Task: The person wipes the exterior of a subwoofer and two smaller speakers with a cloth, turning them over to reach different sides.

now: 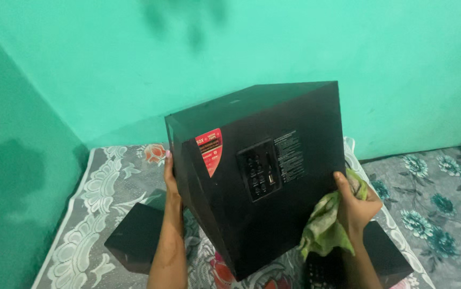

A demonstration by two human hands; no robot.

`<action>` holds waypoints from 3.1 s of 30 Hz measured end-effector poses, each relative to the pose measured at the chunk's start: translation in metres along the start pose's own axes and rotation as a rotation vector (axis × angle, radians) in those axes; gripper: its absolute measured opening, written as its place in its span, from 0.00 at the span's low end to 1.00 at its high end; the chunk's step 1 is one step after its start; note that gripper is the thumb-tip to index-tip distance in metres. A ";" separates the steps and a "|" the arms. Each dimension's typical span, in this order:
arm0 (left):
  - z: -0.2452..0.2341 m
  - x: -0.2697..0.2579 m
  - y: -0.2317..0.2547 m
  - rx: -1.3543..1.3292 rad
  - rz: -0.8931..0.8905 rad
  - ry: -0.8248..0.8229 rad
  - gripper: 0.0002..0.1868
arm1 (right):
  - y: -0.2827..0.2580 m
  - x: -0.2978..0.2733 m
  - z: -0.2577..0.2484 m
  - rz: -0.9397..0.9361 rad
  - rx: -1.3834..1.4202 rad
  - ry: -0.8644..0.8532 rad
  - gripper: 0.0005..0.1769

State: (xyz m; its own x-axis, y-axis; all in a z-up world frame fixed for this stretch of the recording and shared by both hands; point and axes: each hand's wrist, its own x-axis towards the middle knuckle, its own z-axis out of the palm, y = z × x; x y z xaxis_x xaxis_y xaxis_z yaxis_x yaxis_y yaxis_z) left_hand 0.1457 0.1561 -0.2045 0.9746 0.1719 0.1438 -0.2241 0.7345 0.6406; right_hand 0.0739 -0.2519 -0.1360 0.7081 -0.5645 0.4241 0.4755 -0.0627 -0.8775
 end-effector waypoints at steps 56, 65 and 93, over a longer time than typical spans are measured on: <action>-0.039 -0.017 0.037 0.535 -0.030 -0.251 0.35 | 0.081 -0.192 -0.084 0.225 0.008 0.021 0.19; 0.066 -0.075 0.082 0.748 -0.079 0.068 0.44 | 0.075 -0.190 -0.089 0.119 -0.045 -0.039 0.16; 0.240 -0.249 0.090 1.957 0.306 -0.358 0.53 | 0.073 -0.168 -0.108 0.254 -0.434 -0.121 0.22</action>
State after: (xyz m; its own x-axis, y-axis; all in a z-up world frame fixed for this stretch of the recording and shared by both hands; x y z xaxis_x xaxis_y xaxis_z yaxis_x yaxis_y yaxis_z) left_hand -0.1165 0.0220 -0.0018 0.9245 -0.1658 0.3433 -0.2850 -0.8987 0.3335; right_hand -0.0671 -0.2509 -0.2953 0.8407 -0.5087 0.1856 0.0386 -0.2857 -0.9575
